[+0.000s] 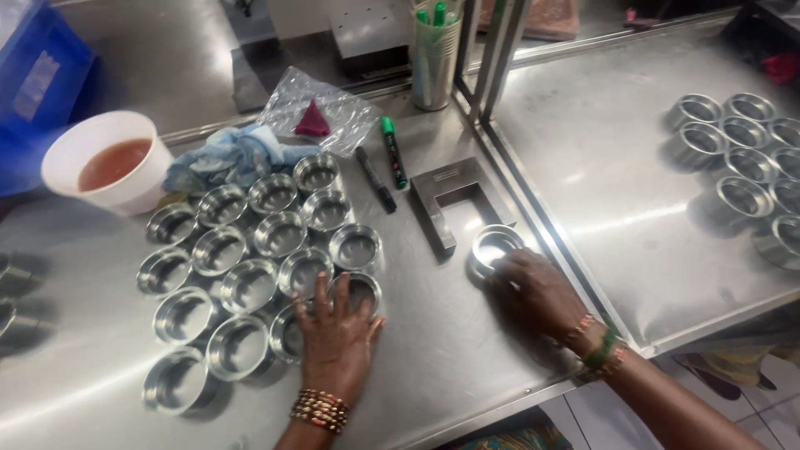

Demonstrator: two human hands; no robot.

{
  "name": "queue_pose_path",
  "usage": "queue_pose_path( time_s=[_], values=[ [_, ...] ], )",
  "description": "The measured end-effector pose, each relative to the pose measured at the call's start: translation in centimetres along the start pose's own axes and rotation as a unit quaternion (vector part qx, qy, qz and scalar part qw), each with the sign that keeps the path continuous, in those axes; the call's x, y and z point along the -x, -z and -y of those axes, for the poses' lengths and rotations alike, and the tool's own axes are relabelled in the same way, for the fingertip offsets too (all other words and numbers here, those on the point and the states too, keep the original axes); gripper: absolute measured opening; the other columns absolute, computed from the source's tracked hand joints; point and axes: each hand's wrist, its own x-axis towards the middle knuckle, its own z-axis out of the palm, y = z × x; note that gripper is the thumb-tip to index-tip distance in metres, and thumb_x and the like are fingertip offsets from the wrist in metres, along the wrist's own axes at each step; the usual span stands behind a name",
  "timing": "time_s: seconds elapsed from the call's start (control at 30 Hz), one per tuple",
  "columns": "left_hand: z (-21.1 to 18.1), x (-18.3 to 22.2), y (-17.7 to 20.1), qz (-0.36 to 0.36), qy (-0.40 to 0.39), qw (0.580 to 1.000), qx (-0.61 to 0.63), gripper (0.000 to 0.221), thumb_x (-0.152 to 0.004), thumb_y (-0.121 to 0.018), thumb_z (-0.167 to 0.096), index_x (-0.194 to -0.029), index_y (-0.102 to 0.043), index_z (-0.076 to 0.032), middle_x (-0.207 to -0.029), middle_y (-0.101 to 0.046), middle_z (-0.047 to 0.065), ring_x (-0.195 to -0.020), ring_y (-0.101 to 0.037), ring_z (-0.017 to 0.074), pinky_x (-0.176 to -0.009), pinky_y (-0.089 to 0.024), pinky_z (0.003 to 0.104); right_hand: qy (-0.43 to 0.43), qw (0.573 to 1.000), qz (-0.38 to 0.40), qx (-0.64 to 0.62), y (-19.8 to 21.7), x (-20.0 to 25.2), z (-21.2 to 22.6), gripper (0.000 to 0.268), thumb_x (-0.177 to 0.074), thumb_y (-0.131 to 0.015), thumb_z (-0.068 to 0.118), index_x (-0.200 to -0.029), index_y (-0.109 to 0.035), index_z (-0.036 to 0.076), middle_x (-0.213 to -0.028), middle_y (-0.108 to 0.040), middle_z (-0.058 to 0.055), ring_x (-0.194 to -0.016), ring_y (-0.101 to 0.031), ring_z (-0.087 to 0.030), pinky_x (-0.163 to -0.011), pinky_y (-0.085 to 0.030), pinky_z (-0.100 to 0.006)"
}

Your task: The worker marks metal ring components with a marker and then tests them against a quality control gauge.

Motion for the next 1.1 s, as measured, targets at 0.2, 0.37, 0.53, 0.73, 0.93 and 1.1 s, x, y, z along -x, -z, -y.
queue_pose_path(
  time_s=[0.2,0.37,0.53,0.73,0.93,1.1],
  values=[
    [0.6,-1.4,-0.2,0.022,-0.012,0.999,-0.042,0.049,-0.097,-0.042,-0.050,-0.129,-0.062,-0.019,-0.164,-0.021,0.014,-0.154,-0.006,0.0377,-0.116,0.000,0.066,-0.111,0.990,0.071,0.041,-3.3,-2.8,-1.5,0.020,-0.102,-0.052,0.018,-0.090,-0.063,0.007,-0.089,-0.061,-0.009,-0.076,-0.058,-0.022,-0.068,-0.054,-0.034],
    [-0.6,-3.5,-3.2,-0.125,-0.006,0.992,-0.001,0.059,-0.081,-0.058,-0.056,-0.124,-0.062,-0.017,-0.145,-0.044,0.011,-0.143,-0.030,0.0300,-0.118,-0.012,0.066,-0.076,0.995,0.064,0.016,-5.4,-6.6,-2.8,0.012,-0.098,-0.056,0.015,-0.098,-0.062,0.005,-0.099,-0.059,-0.010,-0.090,-0.056,-0.022,-0.081,-0.051,-0.034],
    [-8.8,-9.1,-4.5,-0.258,-0.115,0.954,0.097,0.049,-0.095,-0.056,-0.040,-0.130,-0.059,-0.006,-0.137,-0.057,0.014,-0.138,-0.045,0.0301,-0.122,-0.025,0.055,-0.050,0.995,0.088,-0.010,-4.0,-6.0,-4.0,0.023,-0.101,-0.052,0.011,-0.121,-0.060,0.004,-0.119,-0.060,-0.015,-0.107,-0.059,-0.025,-0.093,-0.053,-0.034],
    [-15.7,-13.2,-2.7,-0.153,-0.106,0.982,0.040,0.063,-0.094,-0.055,-0.049,-0.132,-0.054,0.002,-0.134,-0.057,0.022,-0.133,-0.045,0.0357,-0.121,-0.024,0.051,-0.292,0.941,-0.169,0.030,4.7,3.4,-25.2,0.053,-0.094,-0.054,0.013,-0.146,-0.047,0.000,-0.124,-0.064,-0.020,-0.100,-0.065,-0.033,-0.089,-0.055,-0.045],
    [-15.8,-13.3,-9.2,-0.244,-0.158,0.953,0.089,0.039,-0.095,-0.062,-0.038,-0.109,-0.067,-0.002,-0.114,-0.067,0.022,-0.120,-0.057,0.0385,-0.118,-0.030,0.053,-0.319,0.851,-0.138,0.395,10.4,11.5,-34.6,0.036,-0.096,-0.069,0.039,-0.106,-0.069,0.003,-0.111,-0.069,-0.019,-0.109,-0.061,-0.036,-0.102,-0.042,-0.055],
    [-14.8,-5.4,-5.4,-0.085,-0.185,0.969,0.139,0.029,-0.102,-0.065,-0.030,-0.109,-0.066,-0.002,-0.109,-0.067,0.021,-0.115,-0.061,0.0330,-0.126,-0.023,0.054,-0.294,0.877,-0.116,0.362,9.7,10.6,-27.5,0.031,-0.102,-0.069,0.042,-0.102,-0.075,0.011,-0.111,-0.073,-0.013,-0.103,-0.066,-0.030,-0.109,-0.042,-0.054]
  ],
)
